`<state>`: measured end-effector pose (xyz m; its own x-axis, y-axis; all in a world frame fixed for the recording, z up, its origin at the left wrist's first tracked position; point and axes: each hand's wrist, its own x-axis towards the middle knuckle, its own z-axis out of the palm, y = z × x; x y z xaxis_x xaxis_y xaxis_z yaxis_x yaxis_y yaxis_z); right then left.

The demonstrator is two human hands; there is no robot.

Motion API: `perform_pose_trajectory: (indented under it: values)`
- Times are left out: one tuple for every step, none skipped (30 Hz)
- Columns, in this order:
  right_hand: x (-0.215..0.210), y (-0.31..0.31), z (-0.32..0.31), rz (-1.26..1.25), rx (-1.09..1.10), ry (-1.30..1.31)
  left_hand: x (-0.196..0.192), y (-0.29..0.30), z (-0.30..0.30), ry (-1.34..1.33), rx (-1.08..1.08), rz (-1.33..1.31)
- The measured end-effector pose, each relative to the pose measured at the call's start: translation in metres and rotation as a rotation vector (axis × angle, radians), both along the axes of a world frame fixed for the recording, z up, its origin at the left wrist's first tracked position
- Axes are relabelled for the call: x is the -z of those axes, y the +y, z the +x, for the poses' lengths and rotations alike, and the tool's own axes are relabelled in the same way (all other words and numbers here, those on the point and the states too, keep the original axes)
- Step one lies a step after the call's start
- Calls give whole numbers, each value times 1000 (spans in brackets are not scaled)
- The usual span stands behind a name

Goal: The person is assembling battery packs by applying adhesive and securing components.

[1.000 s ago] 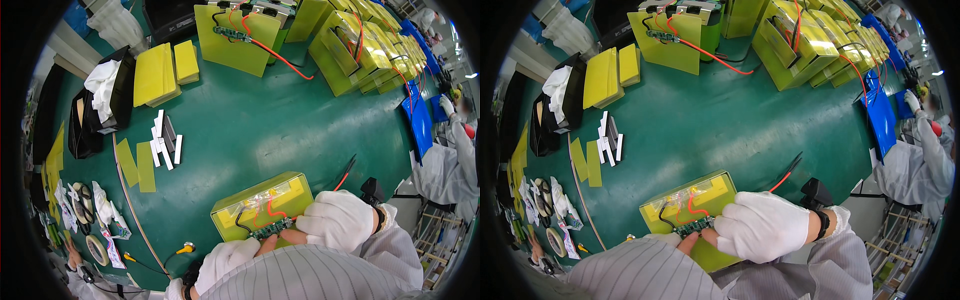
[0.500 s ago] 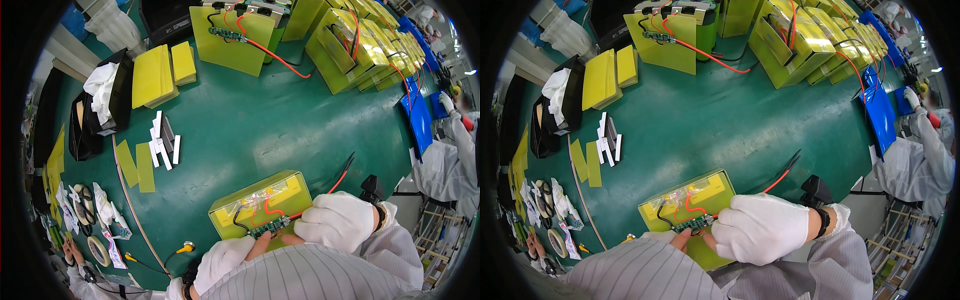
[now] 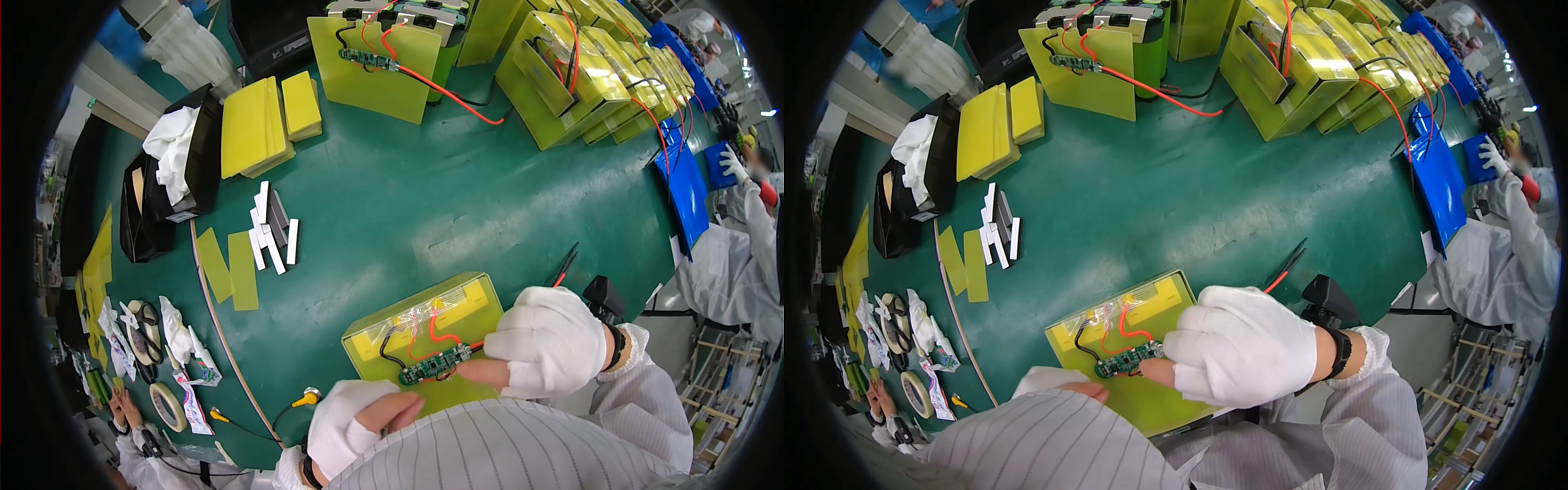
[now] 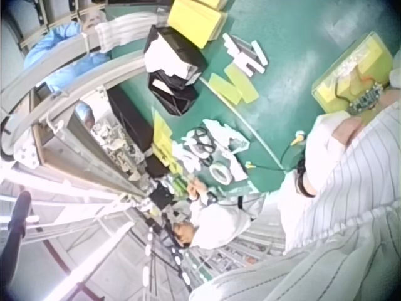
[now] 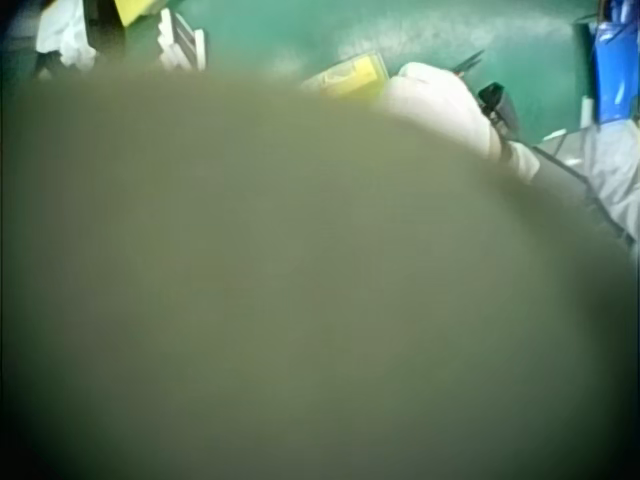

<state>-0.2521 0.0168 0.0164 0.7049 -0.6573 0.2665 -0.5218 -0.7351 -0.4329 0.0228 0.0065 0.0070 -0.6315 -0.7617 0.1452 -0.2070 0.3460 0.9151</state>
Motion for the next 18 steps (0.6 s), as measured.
perform_pose_trajectory:
  values:
    - [2, 1, -1, 1, 43, -32, 5, -1, 6, -32, 42, 81]
    - [6, 3, -2, 0, 48, -29, 11, -3, 13, -65, 84, 163]
    - [10, 4, -2, -31, 102, -93, 15, -5, 20, -101, 123, 243]
    - [13, 6, -2, -60, 157, -155, 19, -6, 25, -135, 162, 325]
    - [15, 7, -2, -60, 160, -153, 21, -6, 26, -169, 202, 407]
    - [16, 8, -1, -71, 216, -217, 18, -4, 20, -169, 200, 408]
    - [16, 7, 1, -83, 270, -286, 9, 0, 11, -78, 117, 149]
    - [15, 7, 2, -82, 265, -290, 4, 3, 6, 14, 35, -109]
    - [14, 5, 3, -101, 274, -289, 6, 3, 8, 12, 34, -108]
    - [14, 4, 3, -119, 283, -288, 10, 5, 11, -5, 32, -152]
    - [15, 3, 4, -115, 283, -288, 14, 5, 14, -23, 29, -196]
    - [17, 1, 6, -113, 283, -270, 22, -3, 19, -16, 30, -192]
    - [14, 2, 5, -118, 281, -263, 22, -13, 23, -56, 181, -183]
    - [11, 2, 3, -123, 282, -267, 20, -19, 23, -97, 332, -174]
    - [12, 1, 1, -110, 269, -250, 17, -21, 21, -98, 334, -172]
    - [12, -1, 0, -99, 256, -233, 11, -21, 16, -74, 185, -245]
    - [14, -3, -1, -102, 257, -236, 6, -21, 11, -50, 36, -320]
    - [16, -5, -1, -137, 291, -296, 3, -20, 8, -55, 35, -333]
